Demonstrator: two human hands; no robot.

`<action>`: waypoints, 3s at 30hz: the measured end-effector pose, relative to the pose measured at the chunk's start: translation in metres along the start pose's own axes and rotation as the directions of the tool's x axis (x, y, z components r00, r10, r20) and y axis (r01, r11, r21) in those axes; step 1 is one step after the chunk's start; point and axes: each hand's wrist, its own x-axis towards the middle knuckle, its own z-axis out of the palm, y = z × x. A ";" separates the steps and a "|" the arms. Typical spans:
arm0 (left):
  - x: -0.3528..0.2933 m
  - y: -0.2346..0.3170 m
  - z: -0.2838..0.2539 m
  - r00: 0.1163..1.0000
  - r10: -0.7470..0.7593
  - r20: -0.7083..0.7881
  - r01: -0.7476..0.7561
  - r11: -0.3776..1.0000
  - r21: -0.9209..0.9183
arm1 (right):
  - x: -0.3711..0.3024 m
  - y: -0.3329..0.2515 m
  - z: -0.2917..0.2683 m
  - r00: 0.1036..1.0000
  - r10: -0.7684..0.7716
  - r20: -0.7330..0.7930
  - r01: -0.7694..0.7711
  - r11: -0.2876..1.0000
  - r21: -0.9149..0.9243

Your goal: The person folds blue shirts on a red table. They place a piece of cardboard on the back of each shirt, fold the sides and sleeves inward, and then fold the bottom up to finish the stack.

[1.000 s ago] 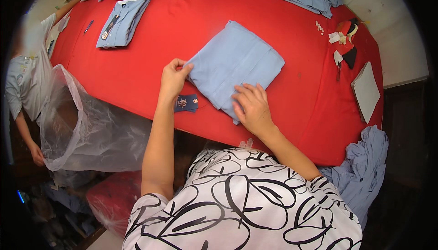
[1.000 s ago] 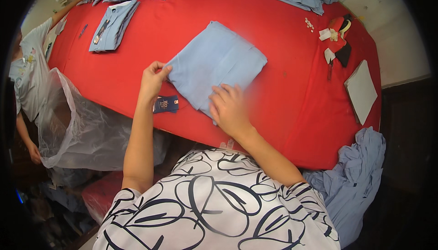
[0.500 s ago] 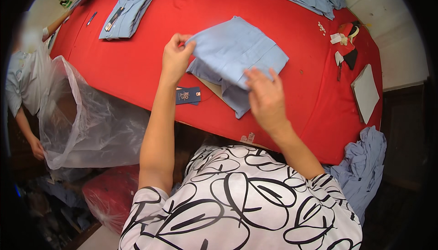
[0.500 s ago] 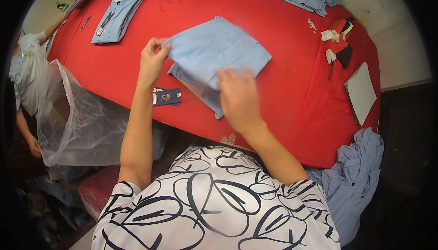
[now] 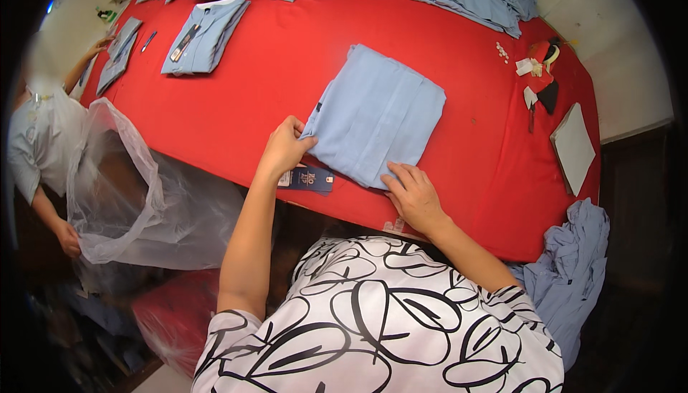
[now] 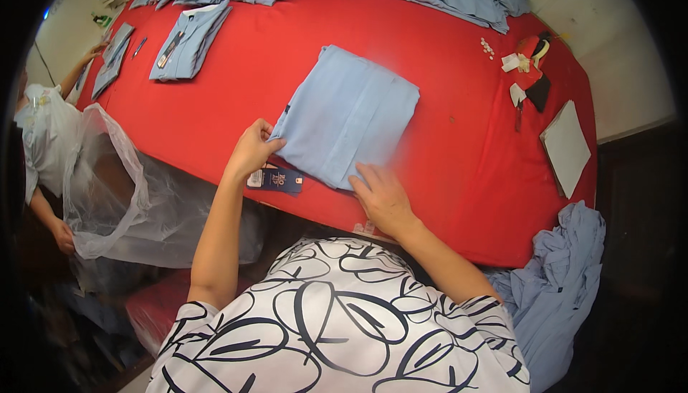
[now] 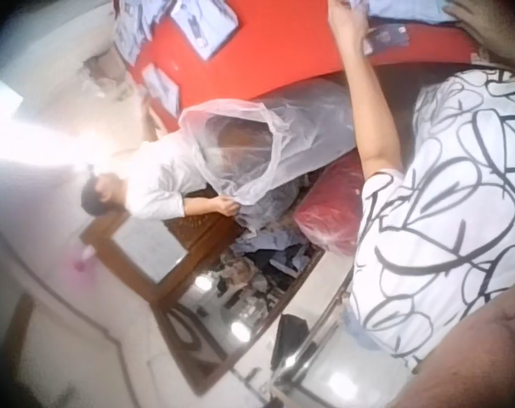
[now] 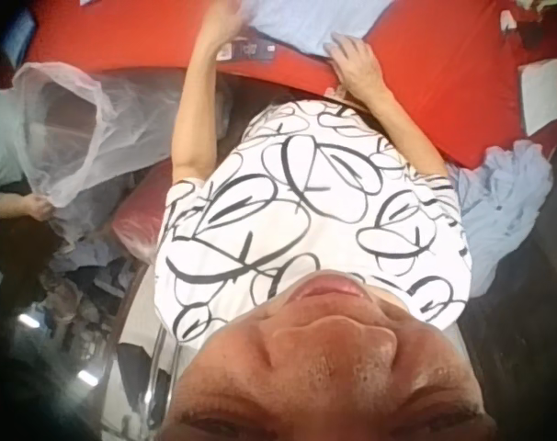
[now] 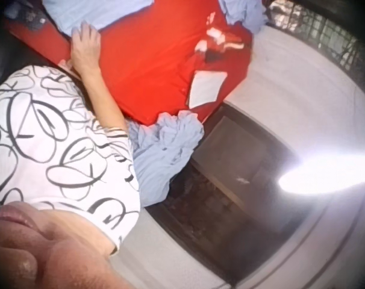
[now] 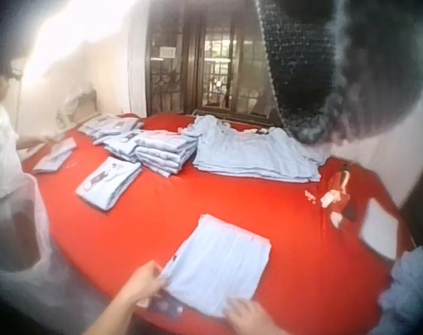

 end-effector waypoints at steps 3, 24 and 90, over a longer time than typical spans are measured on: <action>-0.018 0.015 -0.003 0.991 0.123 -0.056 -0.134 0.949 -0.286 | 0.007 0.001 -0.016 0.995 -0.097 0.037 0.100 0.991 -0.086; 0.176 0.033 -0.032 0.861 0.493 0.126 -0.507 0.852 0.134 | 0.173 0.174 -0.011 0.826 0.421 0.376 -0.564 0.617 0.549; 0.132 0.018 -0.023 0.943 0.302 0.142 -0.212 0.869 -0.446 | 0.124 0.098 -0.002 0.571 0.753 0.327 -0.616 0.129 0.778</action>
